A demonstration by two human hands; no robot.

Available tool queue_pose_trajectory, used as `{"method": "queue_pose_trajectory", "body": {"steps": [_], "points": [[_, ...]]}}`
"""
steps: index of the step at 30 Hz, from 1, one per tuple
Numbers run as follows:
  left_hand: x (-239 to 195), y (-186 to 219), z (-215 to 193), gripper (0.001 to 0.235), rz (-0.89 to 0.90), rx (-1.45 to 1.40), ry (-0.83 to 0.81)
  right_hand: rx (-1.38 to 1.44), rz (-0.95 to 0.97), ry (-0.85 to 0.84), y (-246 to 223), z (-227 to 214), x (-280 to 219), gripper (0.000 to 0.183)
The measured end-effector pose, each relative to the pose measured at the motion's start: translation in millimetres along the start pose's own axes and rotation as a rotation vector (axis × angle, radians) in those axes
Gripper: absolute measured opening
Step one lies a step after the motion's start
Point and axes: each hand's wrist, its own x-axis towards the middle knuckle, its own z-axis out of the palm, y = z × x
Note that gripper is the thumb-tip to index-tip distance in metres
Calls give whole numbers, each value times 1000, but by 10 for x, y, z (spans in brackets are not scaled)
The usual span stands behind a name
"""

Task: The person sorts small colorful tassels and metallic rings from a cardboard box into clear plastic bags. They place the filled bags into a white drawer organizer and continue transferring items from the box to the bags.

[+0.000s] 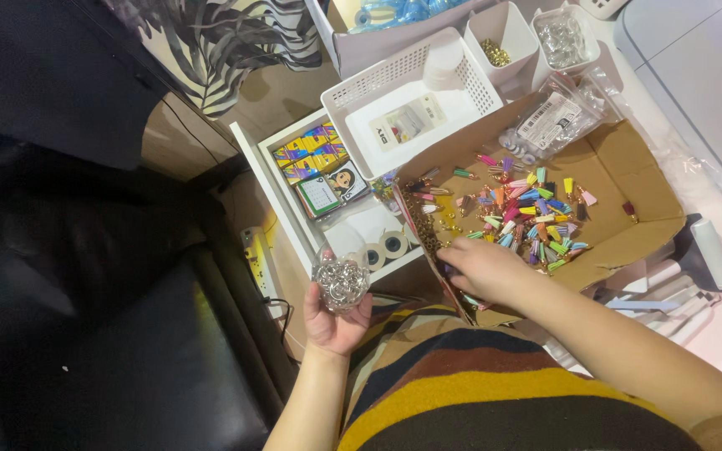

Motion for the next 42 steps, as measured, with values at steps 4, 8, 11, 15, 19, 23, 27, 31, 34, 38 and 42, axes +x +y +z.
{"method": "queue_pose_trajectory", "body": {"steps": [4, 8, 11, 15, 19, 23, 27, 31, 34, 38, 42], "points": [[-33, 31, -62, 60, 16, 17, -1, 0, -49, 69, 130, 139, 18, 32], [-41, 39, -47, 59, 15, -7, -11, 121, 16, 49, 237, 133, -12, 25], [-38, 32, -52, 59, 11, 7, -16, 219, 19, 134, 395, 58, -107, 21], [-20, 18, -40, 60, 2, 9, -16, 332, 89, 333, 584, -144, -283, 19], [-16, 34, -102, 59, -6, 16, 4, 421, 197, 453, 681, -343, -472, 20], [-40, 16, -46, 56, -44, -25, -96, 580, 408, 480, 758, -444, -530, 28], [-68, -22, 93, 52, -89, -103, -194, 531, 605, 422, 722, -612, -585, 27], [-71, -21, 14, 51, -79, -89, -217, 568, 666, 500, 766, -578, -599, 31], [-70, -26, 14, 51, -67, -107, -167, 267, 446, 586, 880, -363, -558, 39], [-4, 12, -142, 55, -39, -40, -98, 167, 352, 218, 560, -122, -460, 37], [58, 10, -258, 58, -40, 36, -58, 36, 268, -73, 193, 11, -419, 48]]}}
